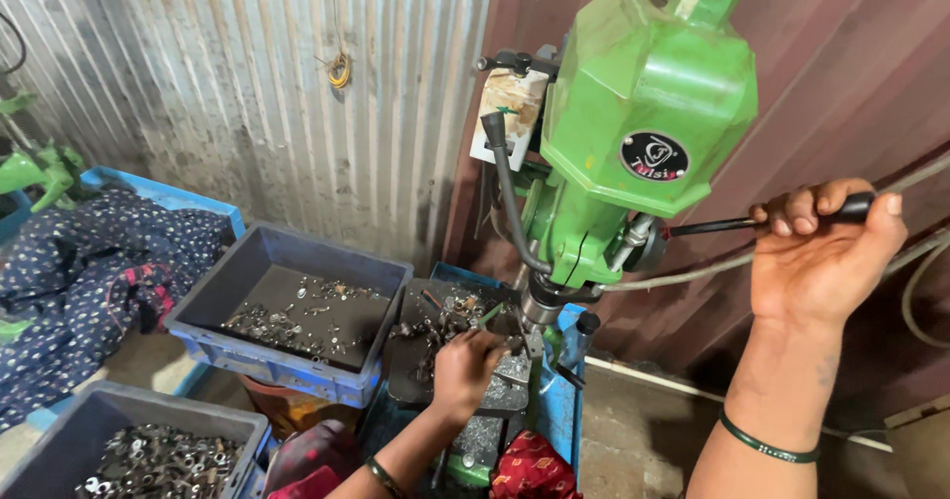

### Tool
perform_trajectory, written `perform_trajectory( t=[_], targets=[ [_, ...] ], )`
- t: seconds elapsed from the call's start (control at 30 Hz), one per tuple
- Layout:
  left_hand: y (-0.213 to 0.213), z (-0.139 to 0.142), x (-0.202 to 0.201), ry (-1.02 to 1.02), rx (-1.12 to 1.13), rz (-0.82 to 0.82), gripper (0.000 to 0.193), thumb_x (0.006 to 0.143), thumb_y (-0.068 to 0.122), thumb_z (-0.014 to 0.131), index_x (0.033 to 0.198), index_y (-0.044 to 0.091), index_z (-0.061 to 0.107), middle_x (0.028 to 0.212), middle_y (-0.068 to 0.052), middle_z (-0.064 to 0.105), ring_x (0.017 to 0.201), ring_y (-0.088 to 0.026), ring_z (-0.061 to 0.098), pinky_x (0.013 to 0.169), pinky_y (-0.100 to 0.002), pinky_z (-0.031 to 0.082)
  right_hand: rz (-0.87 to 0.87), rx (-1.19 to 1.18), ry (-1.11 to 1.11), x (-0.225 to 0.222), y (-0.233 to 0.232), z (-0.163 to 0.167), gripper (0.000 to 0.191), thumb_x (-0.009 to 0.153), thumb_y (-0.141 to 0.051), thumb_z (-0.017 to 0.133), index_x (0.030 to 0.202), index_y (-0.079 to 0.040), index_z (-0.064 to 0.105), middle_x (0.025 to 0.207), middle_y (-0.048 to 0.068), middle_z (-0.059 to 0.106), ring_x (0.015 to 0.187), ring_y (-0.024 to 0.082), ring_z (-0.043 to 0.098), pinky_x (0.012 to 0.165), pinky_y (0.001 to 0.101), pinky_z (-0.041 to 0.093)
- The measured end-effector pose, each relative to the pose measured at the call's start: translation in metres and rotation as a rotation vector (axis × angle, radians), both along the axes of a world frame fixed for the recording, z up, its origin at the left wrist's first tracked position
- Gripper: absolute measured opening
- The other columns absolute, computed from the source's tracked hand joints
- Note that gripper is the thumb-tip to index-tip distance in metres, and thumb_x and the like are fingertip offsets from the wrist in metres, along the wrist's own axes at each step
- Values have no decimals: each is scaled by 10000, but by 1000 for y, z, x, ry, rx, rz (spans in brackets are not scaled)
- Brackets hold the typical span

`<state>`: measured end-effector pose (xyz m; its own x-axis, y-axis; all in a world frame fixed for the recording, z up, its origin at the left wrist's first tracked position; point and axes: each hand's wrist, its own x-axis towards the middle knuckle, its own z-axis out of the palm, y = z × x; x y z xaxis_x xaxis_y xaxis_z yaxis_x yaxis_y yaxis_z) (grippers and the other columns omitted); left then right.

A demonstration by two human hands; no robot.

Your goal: The person operates a bench drill press, holding small metal parts under the spinning bit with one hand while pulling the feed lever with the other. Drilled parts are placed into a nearby tray, and the person occasionally reaches into a bin to retrieve more parts.

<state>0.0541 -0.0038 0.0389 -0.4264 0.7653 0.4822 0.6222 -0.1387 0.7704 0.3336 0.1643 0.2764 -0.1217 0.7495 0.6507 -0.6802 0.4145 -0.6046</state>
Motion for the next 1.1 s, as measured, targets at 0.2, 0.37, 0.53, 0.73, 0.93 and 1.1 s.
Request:
perform_trajectory(
  t=[0.2,0.37,0.53,0.73,0.93,1.1],
  targets=[
    [3,6,-2,-16,42,15,117,812,206,796,873,109,769,898,-74,758,856,-306,714,748,-417,553,-1,-1,5,-1,-4,0,506,1149,-505,484,866,-86,457,722,19,390,685,175,387,814,374,400],
    [8,15,-7,105,-24,-13,128,785,218,810,860,118,778,891,-81,753,890,-321,691,805,-430,526,2,5,24,-2,-1,0,506,1131,-523,503,870,-92,461,734,22,409,674,169,381,798,364,392],
    [13,17,-5,176,42,-6,120,822,182,770,923,117,777,941,-56,755,977,-320,656,915,-441,491,37,7,122,4,-15,-21,482,1149,-477,528,901,-70,454,770,25,399,718,176,389,827,357,380],
    [19,12,-5,327,136,30,186,847,169,719,1017,122,780,1129,1,735,1161,-263,595,1019,-466,415,-12,209,215,15,-66,-116,469,1122,-447,542,848,-73,475,795,79,447,759,218,440,955,403,451],
    [19,5,-10,396,0,-38,311,840,197,721,1132,95,743,1251,-38,666,1284,-330,501,1030,-514,379,-16,293,276,18,-53,-154,460,1163,-392,437,857,-50,468,822,102,504,800,236,510,1062,430,483],
    [17,2,-14,404,3,-65,406,799,118,686,1203,108,732,1316,-36,656,1312,-388,469,1031,-550,357,-15,322,229,23,-49,-160,476,1186,-418,394,876,-66,480,839,99,520,815,232,561,1108,422,487]
  ],
)
